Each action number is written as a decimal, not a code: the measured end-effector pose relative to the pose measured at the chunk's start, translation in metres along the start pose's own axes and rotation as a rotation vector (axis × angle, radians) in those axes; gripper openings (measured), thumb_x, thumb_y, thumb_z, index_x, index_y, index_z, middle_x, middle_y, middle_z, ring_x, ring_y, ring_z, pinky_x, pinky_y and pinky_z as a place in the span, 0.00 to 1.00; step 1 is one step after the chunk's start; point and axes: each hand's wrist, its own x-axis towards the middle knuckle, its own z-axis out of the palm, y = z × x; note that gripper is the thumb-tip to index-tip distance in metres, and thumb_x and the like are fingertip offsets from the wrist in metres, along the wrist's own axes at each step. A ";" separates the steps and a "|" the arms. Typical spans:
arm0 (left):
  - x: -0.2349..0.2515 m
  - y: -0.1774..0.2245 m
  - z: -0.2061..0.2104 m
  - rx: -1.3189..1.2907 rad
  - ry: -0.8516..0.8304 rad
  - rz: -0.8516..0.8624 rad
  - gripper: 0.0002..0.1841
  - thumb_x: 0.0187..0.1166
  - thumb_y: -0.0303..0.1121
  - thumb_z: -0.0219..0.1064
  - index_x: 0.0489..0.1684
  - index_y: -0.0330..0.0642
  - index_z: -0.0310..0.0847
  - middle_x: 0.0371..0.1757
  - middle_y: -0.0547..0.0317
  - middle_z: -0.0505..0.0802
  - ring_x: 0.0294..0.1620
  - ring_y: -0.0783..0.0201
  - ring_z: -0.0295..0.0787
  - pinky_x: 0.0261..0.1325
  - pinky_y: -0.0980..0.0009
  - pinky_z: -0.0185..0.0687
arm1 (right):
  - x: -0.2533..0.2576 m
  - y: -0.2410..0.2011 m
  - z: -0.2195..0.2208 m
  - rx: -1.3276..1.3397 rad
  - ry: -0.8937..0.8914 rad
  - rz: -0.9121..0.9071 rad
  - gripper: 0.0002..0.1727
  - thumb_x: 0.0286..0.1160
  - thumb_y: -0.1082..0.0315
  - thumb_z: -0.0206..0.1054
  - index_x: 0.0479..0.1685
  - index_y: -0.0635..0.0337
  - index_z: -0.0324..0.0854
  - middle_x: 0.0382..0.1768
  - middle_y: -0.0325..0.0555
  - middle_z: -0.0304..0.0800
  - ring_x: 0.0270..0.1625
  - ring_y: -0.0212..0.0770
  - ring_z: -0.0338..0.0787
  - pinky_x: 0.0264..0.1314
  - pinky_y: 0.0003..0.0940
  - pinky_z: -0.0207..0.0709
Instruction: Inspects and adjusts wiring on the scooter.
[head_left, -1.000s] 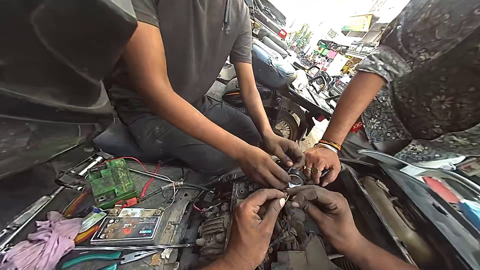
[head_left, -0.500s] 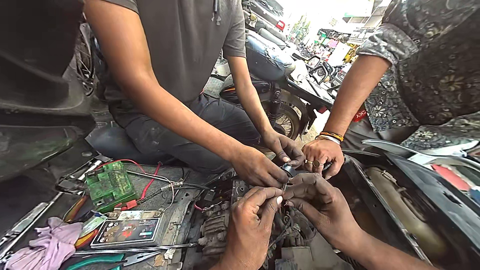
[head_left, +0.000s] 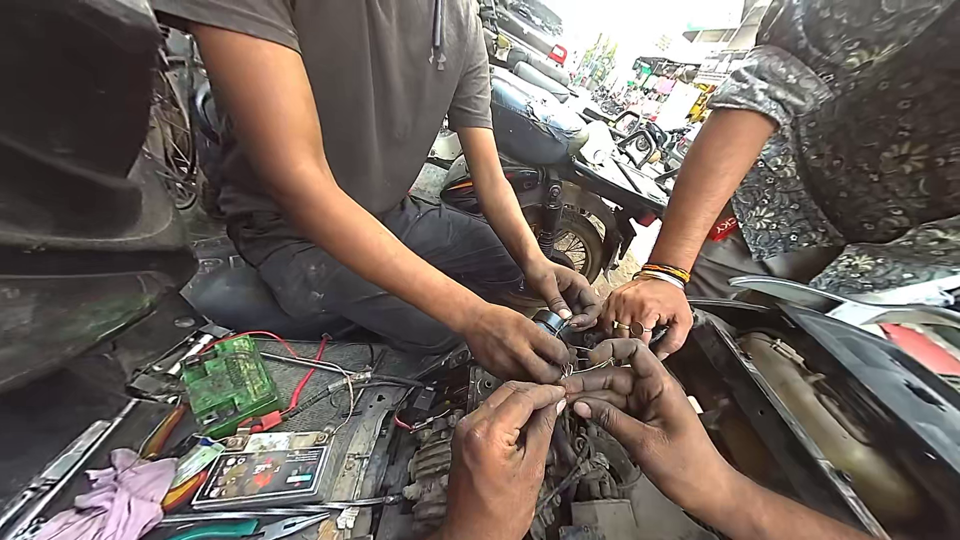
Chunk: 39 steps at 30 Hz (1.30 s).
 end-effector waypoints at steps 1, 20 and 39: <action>0.001 0.000 0.000 0.013 0.002 0.018 0.06 0.76 0.32 0.76 0.45 0.50 0.97 0.46 0.69 0.97 0.45 0.71 0.96 0.49 0.73 0.97 | 0.000 -0.001 0.000 0.007 -0.002 0.005 0.28 0.74 0.79 0.74 0.71 0.55 0.68 0.56 0.58 0.94 0.51 0.61 0.97 0.59 0.50 0.93; 0.007 -0.002 -0.006 0.153 -0.052 0.158 0.08 0.76 0.35 0.78 0.48 0.49 0.96 0.52 0.68 0.96 0.52 0.70 0.96 0.56 0.71 0.98 | -0.001 -0.005 0.002 0.000 -0.067 0.020 0.28 0.79 0.80 0.68 0.78 0.55 0.68 0.64 0.54 0.92 0.61 0.58 0.94 0.68 0.49 0.90; 0.014 0.005 -0.013 0.011 -0.213 -0.034 0.09 0.85 0.36 0.68 0.52 0.53 0.94 0.46 0.71 0.96 0.41 0.69 0.95 0.43 0.71 0.96 | 0.005 -0.005 -0.004 -0.488 0.038 -0.257 0.04 0.79 0.69 0.71 0.46 0.53 0.91 0.51 0.35 0.90 0.48 0.33 0.91 0.50 0.31 0.93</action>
